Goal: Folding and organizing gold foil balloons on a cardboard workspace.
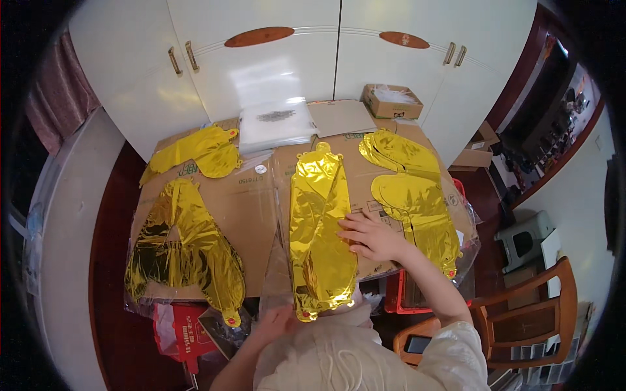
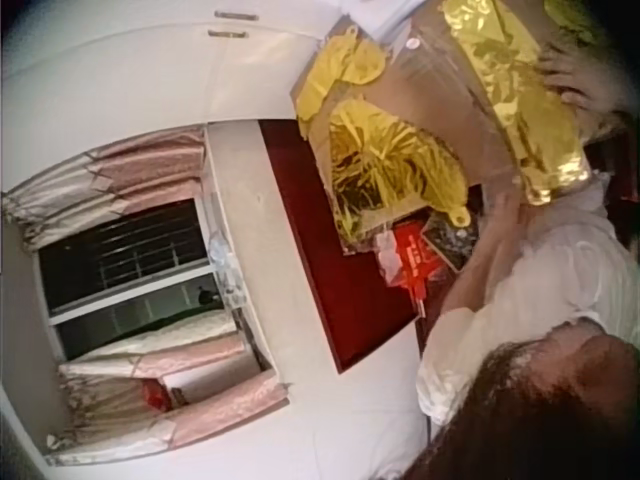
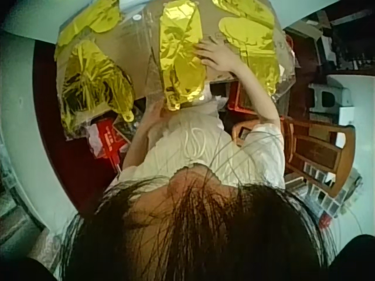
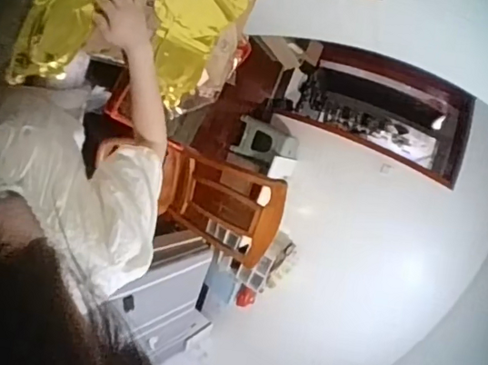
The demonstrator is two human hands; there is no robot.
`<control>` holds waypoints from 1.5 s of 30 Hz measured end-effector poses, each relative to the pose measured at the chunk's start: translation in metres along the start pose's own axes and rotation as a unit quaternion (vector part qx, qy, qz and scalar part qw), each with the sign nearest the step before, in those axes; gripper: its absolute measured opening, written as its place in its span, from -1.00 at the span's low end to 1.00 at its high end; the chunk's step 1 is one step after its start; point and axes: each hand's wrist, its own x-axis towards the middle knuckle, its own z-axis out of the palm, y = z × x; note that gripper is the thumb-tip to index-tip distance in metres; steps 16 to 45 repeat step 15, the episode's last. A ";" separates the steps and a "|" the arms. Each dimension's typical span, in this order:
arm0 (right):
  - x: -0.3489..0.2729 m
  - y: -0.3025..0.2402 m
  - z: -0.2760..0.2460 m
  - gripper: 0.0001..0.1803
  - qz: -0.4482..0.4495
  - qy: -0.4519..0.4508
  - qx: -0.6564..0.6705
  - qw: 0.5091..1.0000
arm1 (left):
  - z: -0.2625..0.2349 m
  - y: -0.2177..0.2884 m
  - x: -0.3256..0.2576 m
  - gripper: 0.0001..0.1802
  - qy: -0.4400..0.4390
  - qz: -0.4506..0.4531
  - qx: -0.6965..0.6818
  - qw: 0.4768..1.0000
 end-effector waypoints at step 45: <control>0.055 -0.016 -0.010 -0.33 -0.010 -0.066 -0.045 0.997 | -0.046 0.129 0.121 -0.55 0.102 0.487 0.563 0.660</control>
